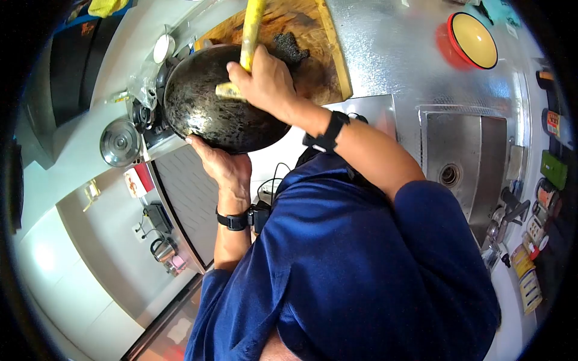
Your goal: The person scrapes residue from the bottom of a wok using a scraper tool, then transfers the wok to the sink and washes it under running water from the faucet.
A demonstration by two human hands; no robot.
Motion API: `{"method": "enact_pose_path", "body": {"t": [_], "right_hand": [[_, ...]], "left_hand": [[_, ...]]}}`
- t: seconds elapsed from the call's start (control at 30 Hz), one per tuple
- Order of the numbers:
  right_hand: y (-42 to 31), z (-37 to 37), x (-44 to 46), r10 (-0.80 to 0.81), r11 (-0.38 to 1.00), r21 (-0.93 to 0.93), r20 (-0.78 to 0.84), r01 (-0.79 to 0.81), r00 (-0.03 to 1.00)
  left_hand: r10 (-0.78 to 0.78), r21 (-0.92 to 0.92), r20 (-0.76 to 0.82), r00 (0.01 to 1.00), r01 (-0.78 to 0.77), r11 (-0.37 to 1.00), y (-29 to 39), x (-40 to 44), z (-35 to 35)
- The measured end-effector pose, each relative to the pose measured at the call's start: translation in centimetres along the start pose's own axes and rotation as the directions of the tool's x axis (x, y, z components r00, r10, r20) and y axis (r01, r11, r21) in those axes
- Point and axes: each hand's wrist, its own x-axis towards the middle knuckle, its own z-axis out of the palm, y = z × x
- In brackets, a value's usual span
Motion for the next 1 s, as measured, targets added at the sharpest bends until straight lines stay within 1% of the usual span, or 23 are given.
{"method": "enact_pose_path", "body": {"t": [0.07,0.13,0.2,0.27,0.33,0.4,0.43,0.5,0.53,0.57,0.6,0.67,0.73,0.8,0.87,0.93,0.97,1.0], "right_hand": [[0.4,1.0,0.0,0.001,0.999,-0.045,0.018,0.0,1.0],[-0.8,1.2,-1.9,0.072,0.989,-0.138,0.135,-0.053,0.988],[-1.2,1.3,-4.5,-0.146,0.971,-0.159,0.181,0.176,0.973],[-0.6,2.2,-4.4,-0.191,0.973,-0.11,0.122,0.205,0.974],[0.2,2.8,-2.2,-0.206,0.977,-0.062,0.015,0.206,0.979],[-0.3,2.6,-0.6,-0.238,0.97,-0.07,-0.044,0.235,0.97],[-0.7,2.4,-0.4,-0.28,0.955,-0.118,-0.052,0.273,0.959],[-2.4,2.0,-0.2,-0.282,0.955,-0.113,-0.037,0.276,0.959],[-3.6,1.8,-0.3,-0.271,0.959,-0.094,-0.022,0.268,0.962],[-4.9,1.7,-0.3,-0.301,0.952,-0.063,-0.029,0.299,0.953],[-6.2,1.7,-0.2,-0.317,0.947,-0.067,-0.032,0.315,0.948],[-8.9,1.5,0.3,-0.398,0.914,-0.109,-0.051,0.391,0.916],[-11.0,1.7,0.8,-0.406,0.911,-0.094,-0.033,0.401,0.913],[-12.0,2.1,1.1,-0.393,0.91,-0.115,0.06,0.398,0.917],[-13.8,2.7,0.0,-0.479,0.853,-0.212,0.045,0.477,0.877],[-14.0,3.8,-1.3,-0.533,0.819,-0.187,0.1,0.542,0.84],[-14.0,4.3,-1.8,-0.602,0.756,-0.231,0.12,0.612,0.789],[-14.2,4.7,-1.7,-0.604,0.751,-0.237,0.129,0.616,0.786]], "left_hand": [[0.014,-0.03,0.003,1.0,-0.014,0.999,-0.2,0.2,-1.4],[0.0,-0.149,0.052,0.999,0.008,0.989,-0.2,0.9,-2.7],[-0.019,-0.192,0.028,0.999,0.024,0.981,0.1,1.3,-3.5],[-0.031,-0.195,0.035,0.999,0.038,0.98,1.0,2.2,-4.0],[-0.037,-0.2,0.008,0.999,0.038,0.979,2.5,2.7,-3.7],[-0.013,-0.168,-0.016,1.0,0.01,0.986,4.5,3.0,-3.3],[-0.01,-0.181,-0.011,1.0,0.008,0.983,5.4,3.0,-3.2],[-0.018,-0.251,-0.002,1.0,0.016,0.968,7.4,3.6,-3.5],[-0.032,-0.307,0.028,0.999,0.039,0.951,8.3,3.8,-3.8],[-0.06,-0.337,0.022,0.998,0.064,0.939,9.4,3.9,-3.8],[-0.087,-0.366,0.018,0.996,0.088,0.927,10.6,4.0,-3.9],[-0.12,-0.422,0.024,0.992,0.119,0.899,12.3,4.4,-4.2],[-0.164,-0.412,-0.017,0.986,0.142,0.9,14.2,4.3,-4.1],[-0.148,-0.422,-0.011,0.989,0.13,0.897,14.9,5.1,-4.9],[-0.174,-0.403,-0.036,0.984,0.144,0.904,15.5,5.7,-5.7],[-0.175,-0.455,-0.003,0.984,0.155,0.877,15.3,7.0,-7.0],[-0.197,-0.446,-0.013,0.98,0.17,0.879,15.2,7.4,-7.6],[-0.221,-0.435,-0.024,0.975,0.188,0.88,15.1,7.7,-8.2]]}}
